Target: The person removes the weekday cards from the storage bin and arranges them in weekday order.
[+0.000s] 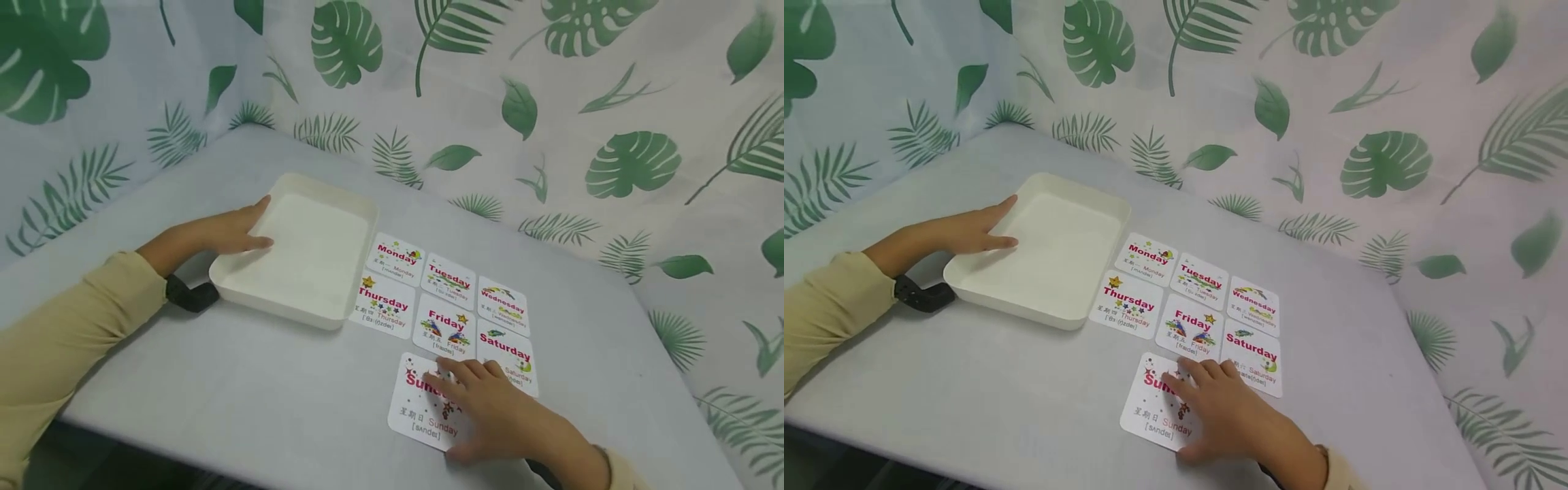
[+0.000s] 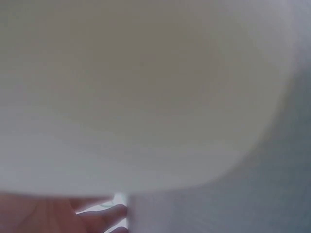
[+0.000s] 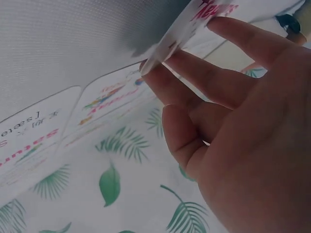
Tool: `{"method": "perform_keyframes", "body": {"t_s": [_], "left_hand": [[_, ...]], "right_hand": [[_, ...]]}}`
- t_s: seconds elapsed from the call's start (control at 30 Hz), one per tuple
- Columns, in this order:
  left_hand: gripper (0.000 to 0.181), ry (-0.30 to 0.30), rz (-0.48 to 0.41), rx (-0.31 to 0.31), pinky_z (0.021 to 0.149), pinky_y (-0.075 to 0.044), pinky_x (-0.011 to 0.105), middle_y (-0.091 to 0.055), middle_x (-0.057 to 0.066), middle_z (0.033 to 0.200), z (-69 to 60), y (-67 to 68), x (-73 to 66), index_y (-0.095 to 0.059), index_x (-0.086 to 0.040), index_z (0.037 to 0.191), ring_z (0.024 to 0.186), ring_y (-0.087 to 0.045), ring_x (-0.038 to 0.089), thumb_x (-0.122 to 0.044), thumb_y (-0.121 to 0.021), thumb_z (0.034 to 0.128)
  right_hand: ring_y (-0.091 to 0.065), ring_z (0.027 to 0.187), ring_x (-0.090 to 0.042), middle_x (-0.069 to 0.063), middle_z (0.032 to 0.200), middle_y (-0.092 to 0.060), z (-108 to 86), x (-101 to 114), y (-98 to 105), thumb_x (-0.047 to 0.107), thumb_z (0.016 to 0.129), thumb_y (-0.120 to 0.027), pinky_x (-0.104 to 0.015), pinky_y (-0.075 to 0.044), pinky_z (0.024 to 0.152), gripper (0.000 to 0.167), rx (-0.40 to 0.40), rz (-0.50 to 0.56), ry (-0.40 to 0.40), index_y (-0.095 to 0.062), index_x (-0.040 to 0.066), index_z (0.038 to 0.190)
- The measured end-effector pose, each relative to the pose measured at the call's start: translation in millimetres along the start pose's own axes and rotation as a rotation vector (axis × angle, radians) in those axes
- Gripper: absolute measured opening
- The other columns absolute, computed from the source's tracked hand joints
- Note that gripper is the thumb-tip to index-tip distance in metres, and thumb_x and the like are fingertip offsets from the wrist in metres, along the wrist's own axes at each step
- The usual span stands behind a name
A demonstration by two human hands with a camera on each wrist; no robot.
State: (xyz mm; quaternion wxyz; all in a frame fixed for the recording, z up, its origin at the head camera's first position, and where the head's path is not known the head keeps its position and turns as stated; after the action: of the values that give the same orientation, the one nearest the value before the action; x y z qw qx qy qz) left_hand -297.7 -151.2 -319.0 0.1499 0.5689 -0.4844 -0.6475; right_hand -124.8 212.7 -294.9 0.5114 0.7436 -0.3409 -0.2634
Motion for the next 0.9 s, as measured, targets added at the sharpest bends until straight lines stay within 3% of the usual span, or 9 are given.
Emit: {"method": "perform_keyframes", "body": {"t_s": [0.4,0.53,0.73,0.9], "left_hand": [[0.088,-0.004,-0.010,0.022,0.110,-0.004,0.059,0.010,0.033,0.146,0.9,-0.5,-0.5,0.016,0.009,0.140,0.135,0.003,0.048,-0.030,-0.048,0.0942],[0.086,0.005,-0.006,0.005,0.110,-0.004,0.058,0.010,0.032,0.147,-2.5,-1.4,4.3,0.015,0.009,0.140,0.136,0.002,0.047,-0.029,-0.048,0.0943],[0.084,0.010,-0.001,-0.001,0.112,-0.004,0.055,0.009,0.030,0.148,4.0,-5.3,3.1,0.014,0.007,0.141,0.137,0.003,0.044,-0.028,-0.046,0.0947],[0.082,0.038,0.019,-0.009,0.112,-0.004,0.054,0.008,0.029,0.149,0.9,-1.9,2.3,0.013,0.007,0.141,0.137,0.002,0.044,-0.027,-0.046,0.0949]], "right_hand": [[-0.031,0.128,-0.030,-0.004,0.149,-0.022,-1.5,-3.8,-3.2,0.044,0.065,-0.077,-0.052,-0.030,0.100,0.087,0.043,0.077,-0.057,-0.035,0.032,0.140],[-0.032,0.126,-0.030,-0.004,0.148,-0.024,4.2,-2.6,-3.8,0.046,0.063,-0.078,-0.051,-0.031,0.097,0.088,0.053,0.089,-0.061,-0.037,0.032,0.139],[-0.033,0.126,-0.033,-0.001,0.146,-0.028,4.6,-8.3,-5.9,0.047,0.059,-0.079,-0.055,-0.031,0.098,0.090,0.069,0.116,-0.110,-0.039,0.034,0.138],[-0.034,0.125,-0.033,-0.002,0.145,-0.031,7.3,-9.8,-6.8,0.051,0.059,-0.078,-0.054,-0.033,0.096,0.091,0.053,0.122,-0.081,-0.038,0.034,0.139]]}}
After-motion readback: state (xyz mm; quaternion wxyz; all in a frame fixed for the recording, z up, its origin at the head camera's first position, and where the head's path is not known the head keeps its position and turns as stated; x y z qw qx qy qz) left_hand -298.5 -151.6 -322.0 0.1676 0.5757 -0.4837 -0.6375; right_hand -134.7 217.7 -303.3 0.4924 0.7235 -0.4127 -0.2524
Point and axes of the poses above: each hand's wrist, its own z-axis towards the middle knuckle, its own y-axis out of the back of the hand, x = y × z, the point moved 5 cm from there along z, towards the middle knuckle
